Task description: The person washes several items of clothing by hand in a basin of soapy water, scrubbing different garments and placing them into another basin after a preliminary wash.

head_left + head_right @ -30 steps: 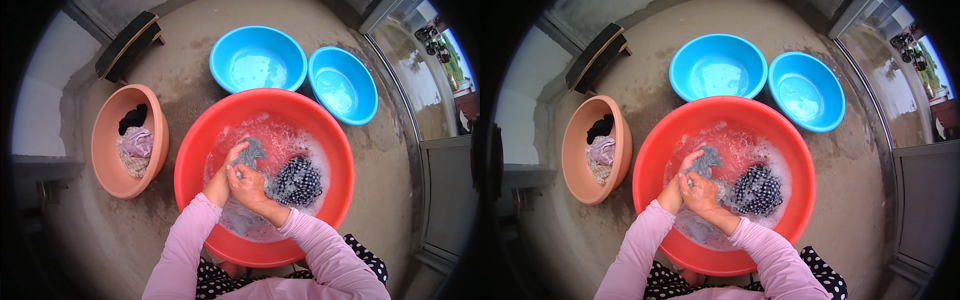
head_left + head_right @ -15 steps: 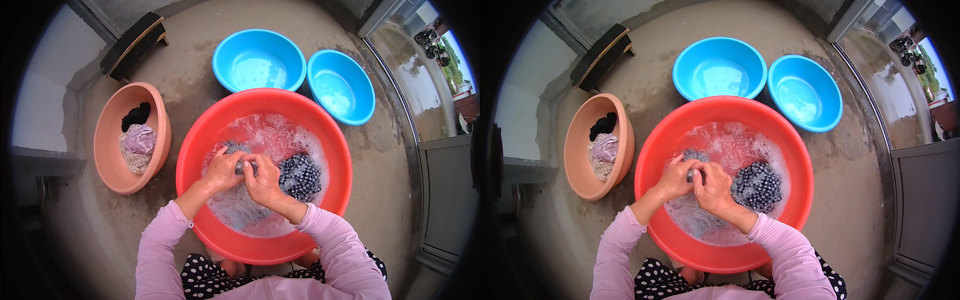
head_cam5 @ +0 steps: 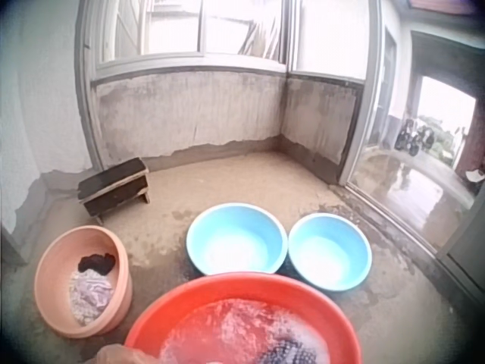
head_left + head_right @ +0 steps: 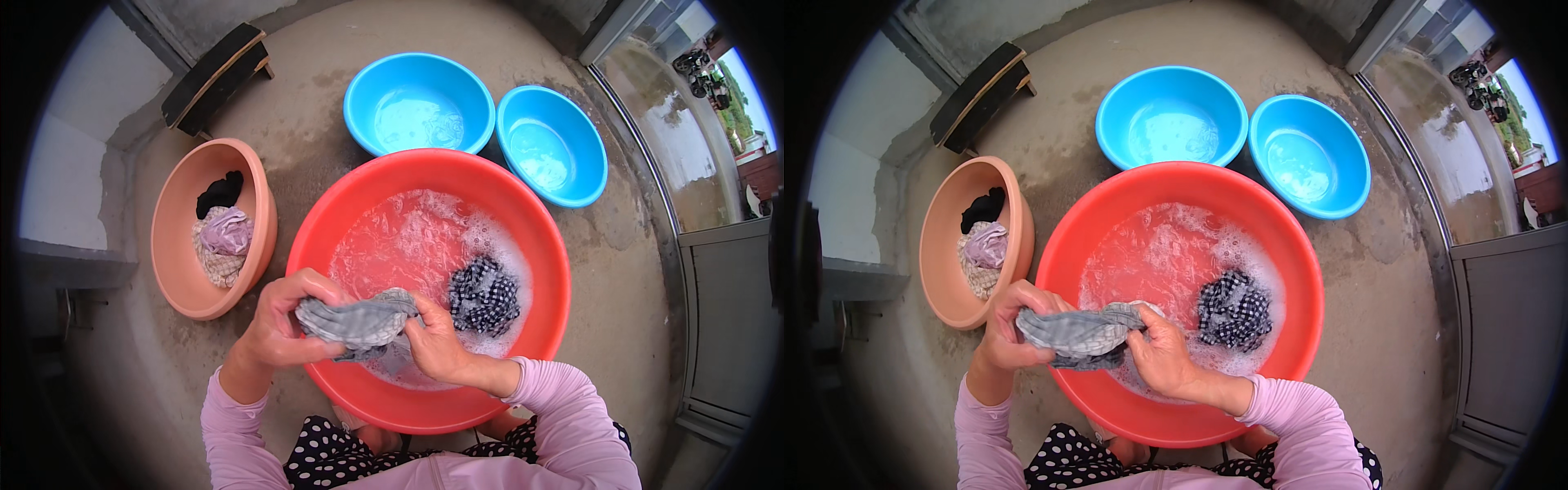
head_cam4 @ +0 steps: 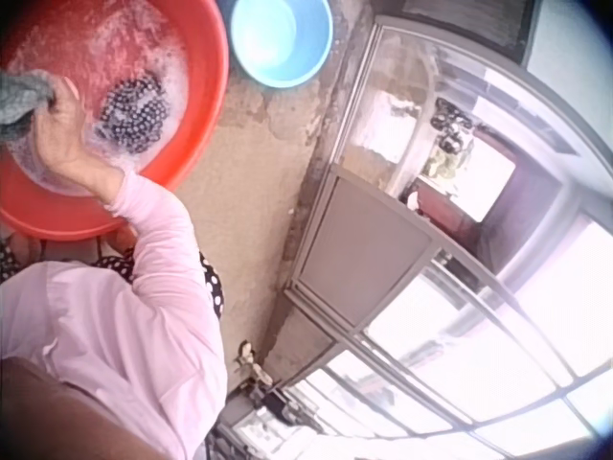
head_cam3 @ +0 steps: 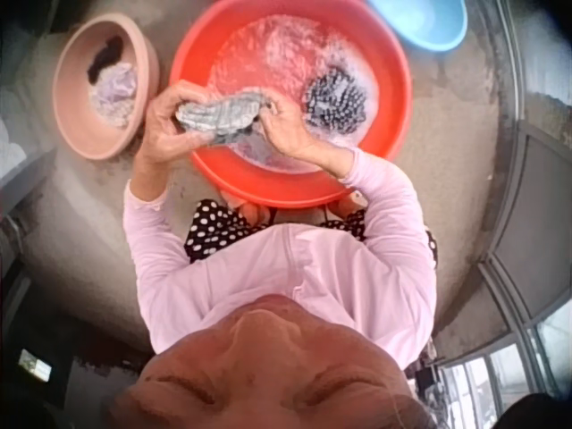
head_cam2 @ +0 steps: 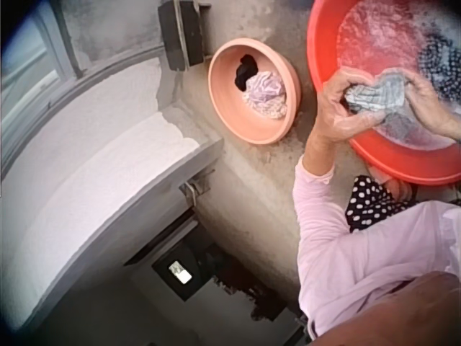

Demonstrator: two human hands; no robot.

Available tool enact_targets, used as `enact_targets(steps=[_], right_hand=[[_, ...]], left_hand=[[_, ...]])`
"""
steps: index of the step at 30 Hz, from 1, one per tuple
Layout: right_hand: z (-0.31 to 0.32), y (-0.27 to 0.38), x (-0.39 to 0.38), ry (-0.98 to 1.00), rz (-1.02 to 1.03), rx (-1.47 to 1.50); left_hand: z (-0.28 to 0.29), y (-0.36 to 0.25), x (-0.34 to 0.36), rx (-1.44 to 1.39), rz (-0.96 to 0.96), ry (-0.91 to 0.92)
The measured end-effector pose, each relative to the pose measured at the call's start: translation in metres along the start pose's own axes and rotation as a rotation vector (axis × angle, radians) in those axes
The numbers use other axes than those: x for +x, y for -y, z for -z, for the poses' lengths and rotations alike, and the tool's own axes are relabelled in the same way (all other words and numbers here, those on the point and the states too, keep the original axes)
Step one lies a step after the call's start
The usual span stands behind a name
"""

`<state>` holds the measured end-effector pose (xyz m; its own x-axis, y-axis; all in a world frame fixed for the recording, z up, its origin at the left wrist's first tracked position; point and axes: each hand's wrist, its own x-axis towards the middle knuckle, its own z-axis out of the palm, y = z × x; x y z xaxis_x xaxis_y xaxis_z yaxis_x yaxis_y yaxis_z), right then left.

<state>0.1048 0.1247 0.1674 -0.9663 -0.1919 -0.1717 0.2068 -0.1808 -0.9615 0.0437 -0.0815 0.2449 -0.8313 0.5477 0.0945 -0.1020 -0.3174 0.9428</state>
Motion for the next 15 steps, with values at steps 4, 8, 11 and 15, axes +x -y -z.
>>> enact_targets(steps=[4, 8, 11, 15], right_hand=[[-0.011, 0.047, -0.007, 0.046, -0.202, 0.31], [0.016, 0.024, 0.022, 0.097, -0.536, 0.273], [0.047, -0.023, 0.072, -0.066, -0.57, 0.187], [0.075, -0.07, 0.106, -0.33, -0.498, -0.698]], left_hand=[[0.041, 0.026, -0.014, -0.287, 0.15, -0.157], [0.056, 0.101, -0.004, -0.284, 0.456, -0.381], [0.073, 0.16, 0.004, -0.043, 0.583, -0.511], [0.087, 0.203, 0.031, 0.545, 0.376, -0.595]])
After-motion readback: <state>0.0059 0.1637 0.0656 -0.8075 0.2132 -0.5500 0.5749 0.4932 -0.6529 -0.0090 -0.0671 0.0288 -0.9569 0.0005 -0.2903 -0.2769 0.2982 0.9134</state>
